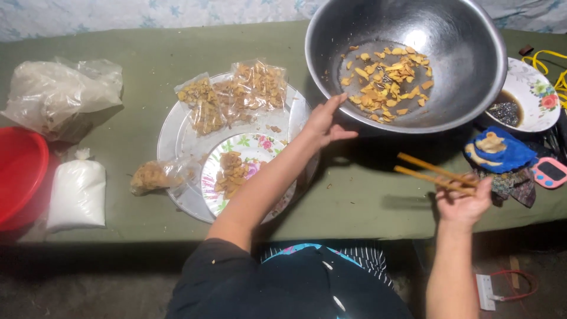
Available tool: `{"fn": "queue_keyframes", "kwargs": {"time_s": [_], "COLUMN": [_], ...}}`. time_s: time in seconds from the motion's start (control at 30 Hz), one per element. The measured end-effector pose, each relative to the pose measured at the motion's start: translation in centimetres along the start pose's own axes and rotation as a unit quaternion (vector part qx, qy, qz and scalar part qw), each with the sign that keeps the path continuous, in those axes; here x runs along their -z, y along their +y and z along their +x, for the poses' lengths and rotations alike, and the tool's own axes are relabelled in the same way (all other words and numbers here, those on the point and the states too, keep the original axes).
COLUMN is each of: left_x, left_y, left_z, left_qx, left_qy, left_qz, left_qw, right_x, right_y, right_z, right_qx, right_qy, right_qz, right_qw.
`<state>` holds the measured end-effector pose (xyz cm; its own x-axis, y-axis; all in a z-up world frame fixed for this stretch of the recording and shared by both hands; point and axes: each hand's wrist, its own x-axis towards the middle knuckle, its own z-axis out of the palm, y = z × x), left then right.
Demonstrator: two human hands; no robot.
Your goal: Transferring and sorting ginger pieces from a large bowl to a plate and then to a cutting board using chopsticks and hands.
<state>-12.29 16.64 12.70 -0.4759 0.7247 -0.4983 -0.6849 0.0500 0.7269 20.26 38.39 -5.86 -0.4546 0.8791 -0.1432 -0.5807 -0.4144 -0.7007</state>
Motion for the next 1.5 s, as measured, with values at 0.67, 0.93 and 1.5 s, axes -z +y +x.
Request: {"fn": "queue_keyframes", "kwargs": {"time_s": [0.67,0.93,1.5], "left_x": [-1.8,-0.2,16.3], "left_y": [-4.2,-6.0,-4.5], "left_z": [11.1,11.0,-9.3], "left_qx": [-0.011,-0.062,-0.230], "left_qy": [0.048,0.079,0.246], "left_qz": [-0.143,-0.166,-0.070], "left_qw": [0.989,0.981,0.939], "right_x": [4.8,5.3,-4.6], "right_y": [3.1,2.8,1.2], "right_z": [0.3,0.7,1.4], "right_qx": [-0.073,-0.075,0.010], "right_qy": [-0.078,-0.073,-0.329], "right_qz": [-0.025,-0.036,0.025], "right_qw": [0.994,0.994,0.944]}}
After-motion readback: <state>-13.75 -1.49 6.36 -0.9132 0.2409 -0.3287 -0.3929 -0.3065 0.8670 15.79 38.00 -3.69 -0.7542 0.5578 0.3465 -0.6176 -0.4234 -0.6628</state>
